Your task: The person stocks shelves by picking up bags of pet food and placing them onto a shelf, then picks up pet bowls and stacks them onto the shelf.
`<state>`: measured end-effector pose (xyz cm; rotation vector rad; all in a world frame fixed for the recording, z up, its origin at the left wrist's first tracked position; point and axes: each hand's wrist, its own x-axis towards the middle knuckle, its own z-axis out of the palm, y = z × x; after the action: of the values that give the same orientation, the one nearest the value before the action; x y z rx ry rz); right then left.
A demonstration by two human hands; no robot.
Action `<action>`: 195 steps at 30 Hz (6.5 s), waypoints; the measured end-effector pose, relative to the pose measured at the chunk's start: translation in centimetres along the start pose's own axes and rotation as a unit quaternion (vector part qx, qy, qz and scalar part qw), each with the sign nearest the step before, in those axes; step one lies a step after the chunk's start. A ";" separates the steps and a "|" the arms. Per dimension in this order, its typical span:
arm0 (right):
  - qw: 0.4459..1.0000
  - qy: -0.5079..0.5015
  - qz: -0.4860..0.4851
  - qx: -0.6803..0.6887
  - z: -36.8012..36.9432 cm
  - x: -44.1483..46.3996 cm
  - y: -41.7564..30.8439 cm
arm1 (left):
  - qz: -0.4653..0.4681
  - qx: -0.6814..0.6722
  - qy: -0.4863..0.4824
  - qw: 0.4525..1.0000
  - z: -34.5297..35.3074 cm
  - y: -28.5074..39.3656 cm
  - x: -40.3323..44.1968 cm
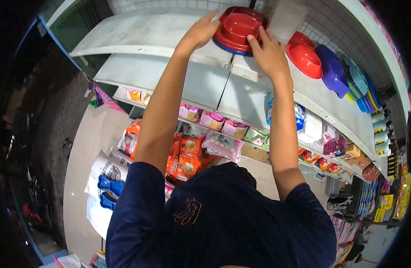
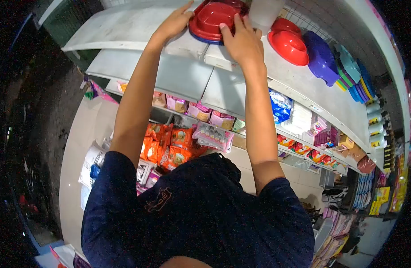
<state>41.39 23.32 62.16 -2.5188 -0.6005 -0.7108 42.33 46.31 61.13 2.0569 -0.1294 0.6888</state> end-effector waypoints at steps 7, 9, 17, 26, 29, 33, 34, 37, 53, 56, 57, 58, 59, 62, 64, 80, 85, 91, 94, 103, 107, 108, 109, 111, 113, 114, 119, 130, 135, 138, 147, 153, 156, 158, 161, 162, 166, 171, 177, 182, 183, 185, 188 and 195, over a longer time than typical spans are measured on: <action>0.900 0.017 -0.195 0.390 -2.0 -5.4 -8.6 | 0.001 -0.210 0.087 0.974 -7.0 7.8 -15.2; 0.807 -0.134 -0.242 0.521 0.3 -6.5 -10.4 | -0.034 -0.212 0.124 0.969 -8.3 8.6 -20.6; 0.581 -0.459 -0.223 0.634 5.6 -14.5 -20.0 | -0.170 -0.075 0.417 0.890 -8.9 9.2 -36.4; 0.428 -0.602 -0.270 0.617 7.6 -20.5 -20.4 | -0.269 0.016 0.587 0.763 -2.9 15.3 -43.4; 0.397 -0.631 -0.285 0.603 7.4 -22.1 -20.1 | -0.260 0.062 0.608 0.747 -0.9 16.5 -45.4; 0.315 -0.695 -0.307 0.568 6.3 -26.1 -20.6 | -0.270 0.034 0.668 0.692 3.0 19.4 -49.5; 0.301 -0.711 -0.308 0.557 5.6 -27.5 -20.6 | -0.256 0.033 0.687 0.680 4.2 20.4 -50.7; 0.220 -0.746 -0.343 0.526 3.4 -32.7 -19.9 | -0.284 0.102 0.743 0.597 8.5 24.3 -55.0; 0.093 -0.883 -0.417 0.192 4.1 -60.1 -12.4 | -0.324 -0.014 0.921 0.217 31.8 24.4 -71.9; 0.162 -0.870 -0.455 0.103 13.0 -65.2 -9.9 | -0.387 -0.080 0.899 0.189 34.7 16.2 -75.4; 0.182 -0.864 -0.462 0.079 15.5 -66.5 -9.1 | -0.367 -0.102 0.908 0.172 36.4 12.1 -77.1; 0.202 -0.858 -0.468 0.055 18.1 -67.5 -8.1 | -0.410 -0.085 0.894 0.163 37.5 9.0 -78.6; 0.213 -0.849 -0.480 0.066 22.0 -69.2 -7.0 | -0.452 -0.070 0.875 0.156 38.5 6.1 -79.8; 0.294 -0.822 -0.484 0.059 30.1 -73.5 -3.7 | -0.523 -0.021 0.841 0.139 39.7 0.8 -81.2; 0.277 -0.837 -0.464 0.089 29.5 -74.0 -3.3 | -0.540 0.005 0.832 0.123 39.7 -1.3 -82.2; 0.234 -0.945 -0.224 -0.049 20.4 -69.8 -1.4 | -0.202 -0.078 0.975 0.056 39.4 4.0 -75.8; 0.168 -0.964 -0.204 0.003 10.8 -65.3 -3.9 | -0.212 -0.038 0.973 0.076 38.6 12.8 -72.7; 0.095 -0.956 -0.253 0.116 8.9 -61.8 -7.1 | -0.243 -0.056 0.946 0.206 36.9 17.5 -73.3; 0.169 -0.939 -0.198 0.222 8.2 -58.0 -7.9 | -0.266 -0.072 0.914 0.297 33.3 17.3 -72.7; 0.373 -0.841 -0.100 0.378 13.9 -39.1 -6.0 | -0.288 -0.146 0.730 0.603 18.2 11.6 -62.5; 0.430 -0.778 -0.015 0.458 16.8 -32.6 -2.7 | -0.326 -0.176 0.618 0.693 13.9 7.5 -56.0; 0.438 -0.761 0.004 0.478 17.1 -31.2 -2.0 | -0.329 -0.199 0.597 0.704 13.2 6.5 -54.3; 0.445 -0.745 0.021 0.496 17.2 -29.8 -1.5 | -0.334 -0.191 0.574 0.723 12.8 5.5 -52.9; 0.461 -0.713 0.057 0.524 16.7 -27.6 -0.6 | -0.342 -0.170 0.534 0.754 12.0 4.2 -50.5; 0.471 -0.686 0.077 0.549 16.4 -26.3 0.1 | -0.346 -0.214 0.520 0.751 11.6 3.9 -48.4; 0.475 -0.674 0.085 0.560 16.3 -26.1 0.1 | -0.348 -0.235 0.514 0.747 11.0 3.8 -47.8; 0.519 -0.642 0.098 0.556 15.5 -26.8 0.4 | -0.356 -0.247 0.460 0.775 9.4 2.4 -48.4; 0.558 -0.580 0.130 0.579 13.0 -27.5 -1.2 | -0.330 -0.300 0.378 0.811 5.3 2.3 -47.6; 0.637 -0.500 0.074 0.582 13.1 -26.5 -0.3 | -0.290 -0.290 0.379 0.829 4.5 3.3 -44.3; 0.688 -0.468 0.039 0.553 9.7 -23.5 -0.7 | -0.237 -0.287 0.375 0.849 4.1 3.6 -41.5; 0.716 -0.265 -0.041 0.645 -2.7 -13.9 -2.8 | -0.106 -0.269 0.351 0.890 -0.6 9.8 -27.5; 0.836 -0.110 -0.197 0.500 -6.4 -8.4 -1.9 | -0.033 -0.279 0.260 0.924 -2.7 13.9 -18.1; 0.864 -0.058 -0.209 0.455 -7.1 -6.3 -1.2 | -0.019 -0.294 0.186 0.937 -3.3 13.2 -13.5; 0.894 -0.022 -0.188 0.407 -6.4 -5.0 -0.5 | -0.008 -0.267 0.144 0.953 -3.2 11.7 -10.0; 0.939 0.061 -0.171 0.293 -5.5 -3.4 0.1 | -0.019 -0.253 0.064 0.965 -2.5 9.3 -5.3; 0.948 0.053 -0.145 0.279 -5.5 -3.2 0.1 | -0.015 -0.245 0.035 0.969 -2.2 8.5 -3.7; 0.975 0.071 -0.100 0.184 -3.8 -2.0 0.9 | -0.120 -0.265 -0.042 0.956 -0.5 3.7 1.5; 0.980 0.075 -0.096 0.155 -1.2 -1.8 2.0 | -0.137 -0.223 0.025 0.965 3.4 1.6 2.6; 0.986 0.065 -0.113 0.104 -0.2 -2.0 1.8 | -0.075 -0.354 -0.035 0.931 3.4 1.5 1.5; 0.993 0.004 -0.098 0.070 -2.1 -0.5 0.9 | -0.056 0.112 -0.034 0.992 1.0 0.9 5.3; 0.995 -0.032 -0.081 0.046 -3.5 0.4 -0.1 | -0.118 0.143 -0.072 0.980 0.3 4.2 5.1; 0.992 -0.085 -0.091 -0.012 -4.3 1.2 -1.0 | 0.060 0.150 -0.016 0.987 2.2 0.8 6.7; 0.988 0.011 -0.154 0.023 1.4 2.7 0.6 | 0.005 0.239 -0.141 0.961 2.6 1.1 8.0; 0.988 -0.103 -0.104 0.047 -1.0 2.9 -0.7 | -0.115 0.395 -0.235 0.881 2.6 5.5 9.7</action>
<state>42.91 24.19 64.82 -2.4814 -0.9570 -0.4807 49.68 42.79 69.22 2.9386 0.1530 0.0518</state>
